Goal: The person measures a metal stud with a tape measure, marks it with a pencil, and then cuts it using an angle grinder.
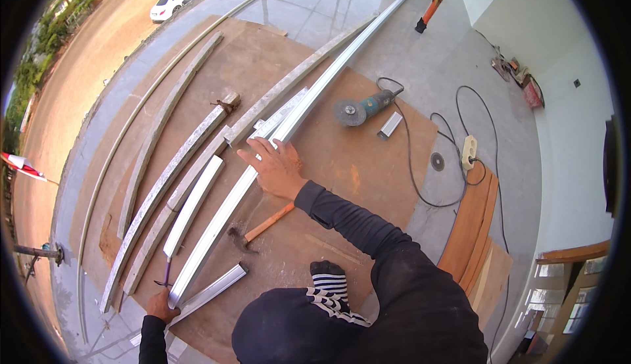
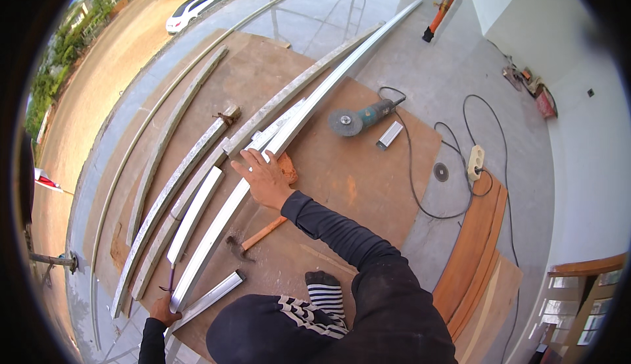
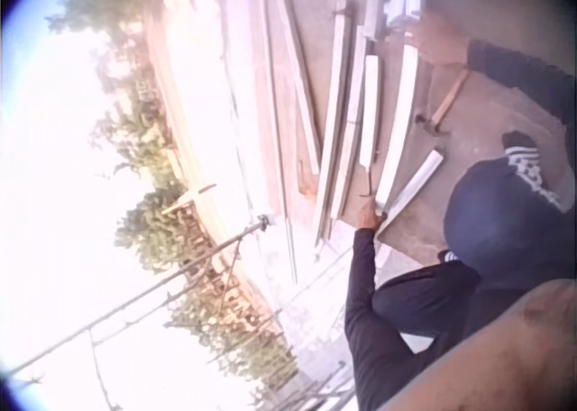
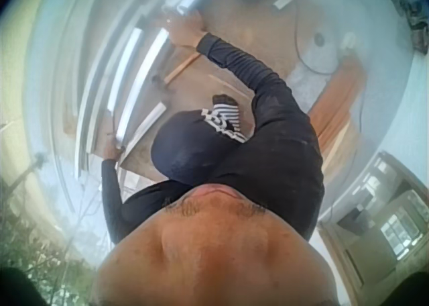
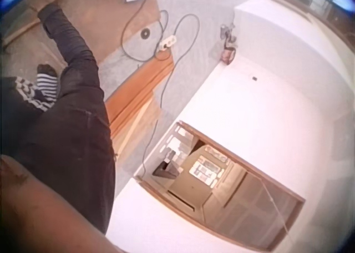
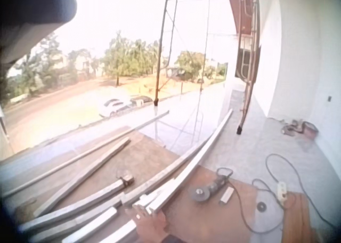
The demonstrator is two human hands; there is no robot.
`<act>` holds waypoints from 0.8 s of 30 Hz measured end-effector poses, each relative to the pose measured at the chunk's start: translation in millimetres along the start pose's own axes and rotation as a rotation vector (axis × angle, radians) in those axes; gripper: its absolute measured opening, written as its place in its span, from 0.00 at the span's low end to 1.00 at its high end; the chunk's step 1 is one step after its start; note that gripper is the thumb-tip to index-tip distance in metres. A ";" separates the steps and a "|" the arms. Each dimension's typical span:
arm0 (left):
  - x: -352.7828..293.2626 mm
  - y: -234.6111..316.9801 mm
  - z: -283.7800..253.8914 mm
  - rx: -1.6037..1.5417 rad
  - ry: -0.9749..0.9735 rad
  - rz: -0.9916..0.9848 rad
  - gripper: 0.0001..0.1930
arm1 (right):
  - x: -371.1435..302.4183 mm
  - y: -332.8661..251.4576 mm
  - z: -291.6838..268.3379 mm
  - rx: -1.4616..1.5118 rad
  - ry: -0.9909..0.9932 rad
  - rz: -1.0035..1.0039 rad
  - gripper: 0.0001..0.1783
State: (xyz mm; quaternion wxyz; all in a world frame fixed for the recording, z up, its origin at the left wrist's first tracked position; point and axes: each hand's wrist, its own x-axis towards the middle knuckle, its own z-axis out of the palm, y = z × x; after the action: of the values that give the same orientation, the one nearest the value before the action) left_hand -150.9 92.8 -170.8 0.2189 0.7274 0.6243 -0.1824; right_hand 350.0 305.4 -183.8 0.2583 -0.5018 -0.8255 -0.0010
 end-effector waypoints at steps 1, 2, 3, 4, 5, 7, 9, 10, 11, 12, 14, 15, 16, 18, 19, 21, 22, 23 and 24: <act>-12.5 -15.3 11.1 -0.012 0.029 -0.034 0.27 | 3.4 -2.1 6.2 -0.014 -0.018 -0.079 0.31; -26.8 -29.9 21.0 -0.025 0.060 -0.068 0.28 | 6.9 -4.1 13.3 -0.028 -0.035 -0.160 0.30; -41.3 -42.0 31.5 -0.039 0.090 -0.105 0.29 | 9.3 -5.7 17.7 -0.040 -0.054 -0.243 0.30; -58.7 -52.2 42.8 -0.050 0.114 -0.176 0.28 | 11.6 -9.3 18.8 -0.026 -0.140 -0.274 0.28; -78.5 -61.2 54.5 -0.059 0.131 -0.249 0.28 | 12.6 -15.0 18.3 -0.006 -0.230 -0.304 0.27; -118.1 -73.8 80.2 -0.084 0.178 -0.376 0.27 | 9.7 -23.5 23.1 0.075 -0.372 -0.347 0.22; -150.6 -74.0 95.5 -0.118 0.290 -0.451 0.27 | -2.3 -32.7 24.1 0.147 -0.442 -0.427 0.22; -163.3 -78.9 98.8 -0.111 0.285 -0.484 0.26 | -8.2 -38.6 25.0 0.183 -0.478 -0.467 0.23; -174.0 -81.0 106.4 -0.122 0.278 -0.525 0.26 | -10.5 -52.7 28.4 0.217 -0.388 -0.536 0.20; -184.6 -83.7 113.8 -0.132 0.272 -0.565 0.26 | -11.5 -65.4 31.6 0.224 -0.402 -0.557 0.20; -199.2 -100.2 130.8 -0.080 0.286 -0.616 0.28 | -12.9 -92.0 37.3 0.245 -0.421 -0.593 0.19; -211.7 -114.2 137.6 -0.037 0.291 -0.652 0.28 | -10.4 -109.7 43.3 0.278 -0.417 -0.606 0.19; -224.9 -128.6 142.0 0.010 0.297 -0.690 0.29 | -7.3 -128.7 49.1 0.314 -0.410 -0.618 0.19; -229.3 -137.0 143.3 -0.002 0.195 -0.758 0.34 | -11.2 -156.0 63.8 0.379 -0.407 -0.614 0.20; -210.8 -119.2 138.0 0.000 0.168 -0.708 0.36 | -21.7 -162.0 71.1 0.406 -0.419 -0.591 0.20; -167.2 -69.3 93.7 -0.062 0.185 -0.556 0.42 | -30.4 -178.3 80.5 0.462 -0.421 -0.588 0.21; -148.6 -52.0 74.2 -0.134 0.225 -0.451 0.46 | -32.4 -192.3 86.2 0.476 -0.420 -0.590 0.21; -126.1 -26.0 54.1 -0.148 0.282 -0.309 0.46 | -37.6 -203.4 92.1 0.487 -0.423 -0.590 0.22; -106.5 0.1 36.7 -0.162 0.334 -0.169 0.46 | -42.8 -214.1 97.1 0.499 -0.428 -0.590 0.22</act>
State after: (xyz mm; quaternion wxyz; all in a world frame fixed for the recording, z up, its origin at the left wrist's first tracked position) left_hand -166.9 -15.5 -144.2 0.1541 0.6727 0.7232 -0.0259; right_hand 146.7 189.0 -231.1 0.1834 -0.1555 -0.9433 0.2288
